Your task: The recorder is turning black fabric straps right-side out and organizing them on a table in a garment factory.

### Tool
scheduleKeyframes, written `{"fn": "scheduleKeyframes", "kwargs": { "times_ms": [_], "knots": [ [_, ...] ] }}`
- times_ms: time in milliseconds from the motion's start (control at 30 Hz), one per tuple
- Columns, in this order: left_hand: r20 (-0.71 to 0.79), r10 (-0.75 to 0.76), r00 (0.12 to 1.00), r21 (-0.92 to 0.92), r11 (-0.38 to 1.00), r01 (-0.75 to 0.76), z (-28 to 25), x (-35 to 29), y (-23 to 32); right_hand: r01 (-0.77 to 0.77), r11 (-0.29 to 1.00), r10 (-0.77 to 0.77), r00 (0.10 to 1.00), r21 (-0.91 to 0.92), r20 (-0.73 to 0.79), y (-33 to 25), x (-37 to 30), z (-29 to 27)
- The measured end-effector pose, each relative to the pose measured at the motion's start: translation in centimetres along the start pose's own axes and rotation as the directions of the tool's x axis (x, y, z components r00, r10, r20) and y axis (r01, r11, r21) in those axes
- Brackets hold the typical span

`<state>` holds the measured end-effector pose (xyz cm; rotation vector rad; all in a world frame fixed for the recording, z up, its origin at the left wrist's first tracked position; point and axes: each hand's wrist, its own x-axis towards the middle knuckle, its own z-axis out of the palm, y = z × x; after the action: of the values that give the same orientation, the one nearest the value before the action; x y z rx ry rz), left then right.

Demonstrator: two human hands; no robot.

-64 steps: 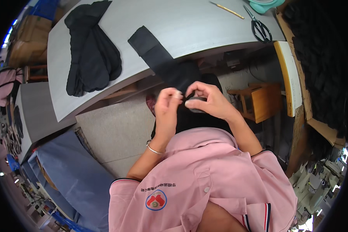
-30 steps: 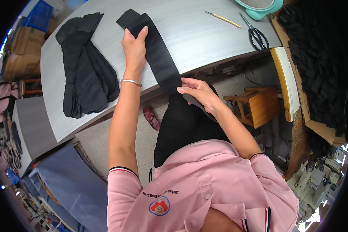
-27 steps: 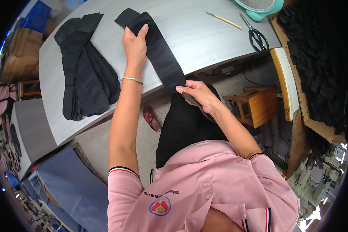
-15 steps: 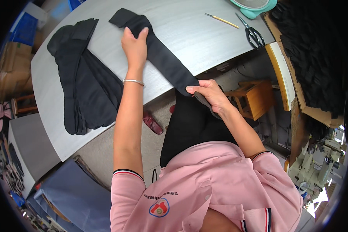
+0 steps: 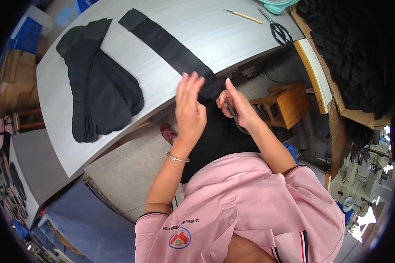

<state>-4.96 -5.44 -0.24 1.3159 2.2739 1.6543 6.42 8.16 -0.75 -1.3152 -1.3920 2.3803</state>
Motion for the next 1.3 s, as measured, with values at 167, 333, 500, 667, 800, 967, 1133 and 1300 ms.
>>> {"fn": "scheduleKeyframes", "kwargs": {
  "times_ms": [167,333,500,667,800,967,1133,1300],
  "knots": [
    [0.101,0.078,0.992,0.077,0.993,-0.086,2.9,-4.0,-0.9,0.023,0.999,-0.015,0.987,-0.050,0.161,3.0,-2.1,-3.0],
    [-0.078,0.211,0.974,0.431,0.888,-0.158,5.5,-4.3,-1.6,0.090,0.944,0.027,0.938,-0.318,0.344,8.9,-4.3,-4.1],
    [-0.019,0.298,0.954,0.592,0.773,-0.230,5.6,-1.2,-2.5,0.179,0.909,0.056,0.843,-0.378,0.534,9.2,-6.0,-6.6],
    [-0.009,0.415,0.910,0.572,0.749,-0.335,4.4,1.2,-2.3,0.191,0.947,0.026,0.758,-0.260,0.651,9.3,-8.0,-9.2],
    [-0.070,0.177,0.982,0.480,0.869,-0.122,3.2,2.1,-1.7,0.193,0.956,0.054,0.623,-0.220,0.780,8.9,-9.1,-11.4],
    [-0.310,-0.037,0.950,0.316,0.938,0.140,2.7,3.4,-0.9,0.085,0.985,0.068,0.608,-0.150,0.791,8.8,-7.8,-13.4],
    [-0.316,-0.219,0.923,0.196,0.937,0.289,2.3,3.9,-1.1,0.132,0.981,-0.003,0.751,-0.145,0.660,7.3,-6.6,-12.6],
    [-0.363,-0.305,0.880,0.045,0.938,0.344,1.9,4.7,-1.7,0.099,0.995,-0.066,0.820,-0.027,0.568,4.2,-5.1,-10.9]
  ]
}}
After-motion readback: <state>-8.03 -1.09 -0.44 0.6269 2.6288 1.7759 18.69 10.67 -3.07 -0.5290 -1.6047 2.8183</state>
